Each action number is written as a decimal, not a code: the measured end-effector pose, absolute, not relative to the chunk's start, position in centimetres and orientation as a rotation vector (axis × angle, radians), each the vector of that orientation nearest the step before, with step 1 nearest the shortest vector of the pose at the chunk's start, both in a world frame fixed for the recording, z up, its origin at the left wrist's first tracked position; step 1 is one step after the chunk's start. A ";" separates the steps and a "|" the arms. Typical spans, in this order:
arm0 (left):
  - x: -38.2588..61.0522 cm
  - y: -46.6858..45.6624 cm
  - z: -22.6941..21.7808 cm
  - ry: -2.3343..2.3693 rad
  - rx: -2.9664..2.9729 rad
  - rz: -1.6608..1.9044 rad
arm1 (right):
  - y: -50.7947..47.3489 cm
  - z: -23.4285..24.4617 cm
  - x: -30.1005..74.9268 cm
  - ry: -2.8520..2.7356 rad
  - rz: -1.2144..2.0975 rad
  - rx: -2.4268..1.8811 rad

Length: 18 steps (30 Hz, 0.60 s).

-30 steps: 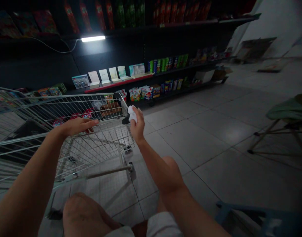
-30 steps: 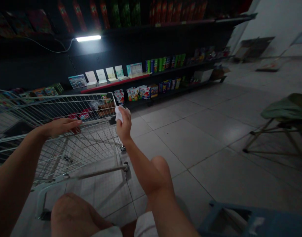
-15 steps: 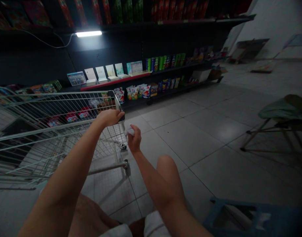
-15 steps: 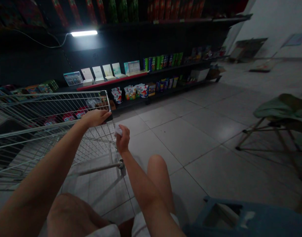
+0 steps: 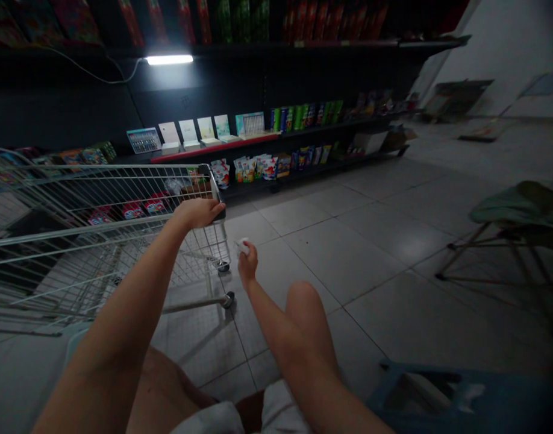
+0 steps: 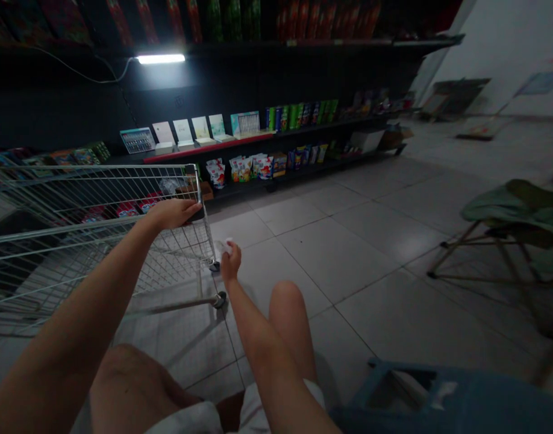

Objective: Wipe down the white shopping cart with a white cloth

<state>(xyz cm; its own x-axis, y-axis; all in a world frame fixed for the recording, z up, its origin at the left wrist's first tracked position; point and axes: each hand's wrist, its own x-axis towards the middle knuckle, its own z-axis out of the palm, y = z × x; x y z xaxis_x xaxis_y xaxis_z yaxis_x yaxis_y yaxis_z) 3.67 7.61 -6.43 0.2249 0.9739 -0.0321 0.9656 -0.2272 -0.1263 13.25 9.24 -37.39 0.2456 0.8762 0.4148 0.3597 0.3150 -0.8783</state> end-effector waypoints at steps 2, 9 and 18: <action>3.6 7.5 -6.5 -1.907 -2.397 0.158 | 8.3 -37.4 11.1 -1.335 0.539 -1.272; 2.4 7.6 -7.0 -1.914 -2.431 0.099 | 2.4 -39.4 7.5 -1.393 0.632 -1.256; 0.1 6.7 -7.9 -1.970 -2.447 -0.412 | 3.7 -33.5 13.0 -1.694 0.874 -1.044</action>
